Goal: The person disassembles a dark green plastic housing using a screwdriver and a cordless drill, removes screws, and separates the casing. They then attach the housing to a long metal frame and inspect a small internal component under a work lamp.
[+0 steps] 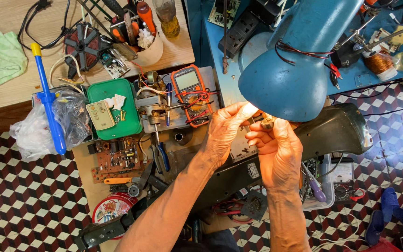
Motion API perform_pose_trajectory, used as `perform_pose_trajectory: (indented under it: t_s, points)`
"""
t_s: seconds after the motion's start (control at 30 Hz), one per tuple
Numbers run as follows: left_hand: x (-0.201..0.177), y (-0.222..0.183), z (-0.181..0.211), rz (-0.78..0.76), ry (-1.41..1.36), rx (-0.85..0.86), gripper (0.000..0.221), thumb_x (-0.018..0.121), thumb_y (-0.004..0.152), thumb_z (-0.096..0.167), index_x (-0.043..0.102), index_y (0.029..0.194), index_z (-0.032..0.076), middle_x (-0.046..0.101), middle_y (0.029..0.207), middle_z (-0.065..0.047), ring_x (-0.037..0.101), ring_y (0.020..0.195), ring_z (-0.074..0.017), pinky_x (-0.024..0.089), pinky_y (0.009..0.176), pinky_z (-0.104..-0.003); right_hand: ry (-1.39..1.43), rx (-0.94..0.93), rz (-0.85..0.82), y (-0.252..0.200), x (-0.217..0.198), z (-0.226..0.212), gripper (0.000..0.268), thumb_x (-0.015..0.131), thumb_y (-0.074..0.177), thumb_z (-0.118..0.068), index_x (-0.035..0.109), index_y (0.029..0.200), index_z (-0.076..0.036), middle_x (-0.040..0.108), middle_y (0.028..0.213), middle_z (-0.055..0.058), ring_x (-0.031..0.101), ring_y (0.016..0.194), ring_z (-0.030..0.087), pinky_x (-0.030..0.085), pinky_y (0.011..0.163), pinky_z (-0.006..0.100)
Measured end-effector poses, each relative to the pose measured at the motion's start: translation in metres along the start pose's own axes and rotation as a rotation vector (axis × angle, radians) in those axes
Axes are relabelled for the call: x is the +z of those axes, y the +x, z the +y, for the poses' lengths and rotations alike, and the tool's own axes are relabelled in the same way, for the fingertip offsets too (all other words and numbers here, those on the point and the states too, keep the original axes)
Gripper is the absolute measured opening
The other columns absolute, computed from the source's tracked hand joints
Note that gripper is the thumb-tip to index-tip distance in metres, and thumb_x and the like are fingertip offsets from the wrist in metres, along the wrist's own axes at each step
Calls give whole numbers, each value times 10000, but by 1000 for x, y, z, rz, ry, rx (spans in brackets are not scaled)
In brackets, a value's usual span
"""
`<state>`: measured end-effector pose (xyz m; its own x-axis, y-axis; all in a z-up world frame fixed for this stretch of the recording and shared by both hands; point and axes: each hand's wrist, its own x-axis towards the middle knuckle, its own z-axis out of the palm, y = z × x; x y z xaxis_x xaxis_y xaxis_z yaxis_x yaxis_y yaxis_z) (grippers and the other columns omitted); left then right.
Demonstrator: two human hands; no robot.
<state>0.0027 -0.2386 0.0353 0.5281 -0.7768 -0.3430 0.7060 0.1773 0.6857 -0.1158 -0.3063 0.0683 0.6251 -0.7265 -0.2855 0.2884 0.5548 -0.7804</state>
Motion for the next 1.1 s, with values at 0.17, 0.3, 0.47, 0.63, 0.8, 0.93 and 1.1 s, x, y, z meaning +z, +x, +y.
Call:
perform_pose_trajectory:
  t_s: [0.17,0.3,0.47,0.63,0.8,0.93,1.1]
  points:
    - [-8,3,-3,-40,-4,9,271,685,1009,280,766,1135,54,749,1026,-7,620,909,-75,499,834,-248,-17,-26,-19,0,9,-3,252,561,1111,-189,616,1233,25,709,1030,153,705,891,229,564,784,334]
    - [-10,4,-4,-49,-61,-15,252,693,1014,275,771,1125,63,749,1026,-7,614,893,-79,487,819,-258,-51,-46,-30,1,12,-3,256,566,1104,-158,602,1292,12,699,1073,130,690,916,204,564,823,329]
    - [-11,5,-3,-57,-59,-14,220,702,1006,255,763,1112,72,746,1034,5,621,925,-62,472,856,-252,-135,-87,-60,1,16,-9,291,597,1082,-109,579,1344,16,683,1146,126,673,962,179,566,858,320]
    - [-11,4,2,-67,-64,12,215,708,1011,238,762,1129,67,745,1055,0,605,928,-61,479,877,-252,-311,-198,-64,1,23,-16,354,630,1029,-13,568,1377,19,682,1264,154,667,1039,183,566,932,322]
    - [-11,2,5,-82,-102,7,212,718,1003,194,749,1159,53,735,1087,-4,604,977,-65,474,913,-246,-479,-320,-62,-2,25,-19,434,636,991,83,535,1407,14,639,1354,139,647,1242,200,539,1083,346]
    - [-12,-1,7,-86,-100,24,205,713,1002,175,737,1159,45,730,1097,-14,632,1024,-78,494,963,-249,-643,-399,-46,-7,23,-15,452,662,997,72,501,1414,8,639,1311,131,644,1213,199,545,1049,334]
    - [-10,-5,10,-61,-32,48,207,706,992,171,739,1151,43,740,1093,-16,653,1030,-83,512,964,-247,-901,-594,-31,-10,19,-11,416,707,1026,38,476,1369,-3,613,1322,117,634,1243,198,528,1102,335]
